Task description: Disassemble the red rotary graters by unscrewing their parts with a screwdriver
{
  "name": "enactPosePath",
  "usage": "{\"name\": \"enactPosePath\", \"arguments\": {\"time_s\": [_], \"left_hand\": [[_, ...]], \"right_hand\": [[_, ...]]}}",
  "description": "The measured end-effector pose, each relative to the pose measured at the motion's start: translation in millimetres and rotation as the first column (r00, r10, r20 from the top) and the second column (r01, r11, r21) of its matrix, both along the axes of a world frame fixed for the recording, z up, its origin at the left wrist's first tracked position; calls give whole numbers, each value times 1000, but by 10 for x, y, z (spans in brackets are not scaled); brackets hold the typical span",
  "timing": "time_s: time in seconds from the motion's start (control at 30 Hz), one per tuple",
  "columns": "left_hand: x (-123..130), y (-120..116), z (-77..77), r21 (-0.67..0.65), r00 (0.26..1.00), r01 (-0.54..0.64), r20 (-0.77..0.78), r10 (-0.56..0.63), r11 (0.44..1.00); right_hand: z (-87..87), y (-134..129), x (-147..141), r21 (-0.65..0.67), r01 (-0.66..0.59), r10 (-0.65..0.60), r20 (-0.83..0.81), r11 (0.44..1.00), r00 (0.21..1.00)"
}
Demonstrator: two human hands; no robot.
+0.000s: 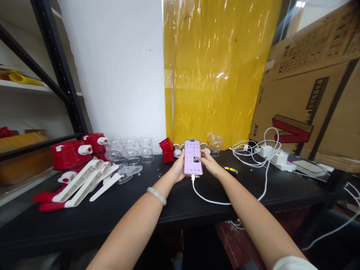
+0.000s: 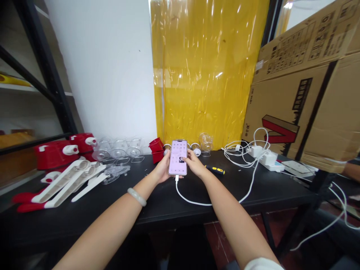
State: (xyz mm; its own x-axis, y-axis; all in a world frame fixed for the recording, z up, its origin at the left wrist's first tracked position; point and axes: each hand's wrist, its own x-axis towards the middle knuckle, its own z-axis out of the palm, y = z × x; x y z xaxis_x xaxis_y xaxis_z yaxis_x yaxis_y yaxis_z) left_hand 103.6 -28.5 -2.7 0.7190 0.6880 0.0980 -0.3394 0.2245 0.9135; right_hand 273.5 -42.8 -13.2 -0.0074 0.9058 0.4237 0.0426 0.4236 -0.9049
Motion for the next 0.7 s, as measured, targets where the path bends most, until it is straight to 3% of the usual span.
{"name": "enactPosePath", "arguments": {"time_s": [0.13,0.33,0.43,0.57,0.7], "left_hand": [[-7,0,-4,-2,996,73,-43,-73,997],[11,-81,32,-24,974,138,-176,-140,990],[21,-122,30,23,988,20,-151,-16,1000],[13,-141,25,104,994,-103,-36,108,989],[26,-112,32,36,992,-121,52,119,992]], "right_hand": [[-28,58,37,-41,134,-136,-53,990,989],[-28,112,133,-67,231,-238,-116,971,964],[-18,106,137,-57,178,-185,-142,982,972],[-7,45,109,1,10,-10,-136,1000,991],[-20,-81,35,105,-76,66,92,992,994]]}}
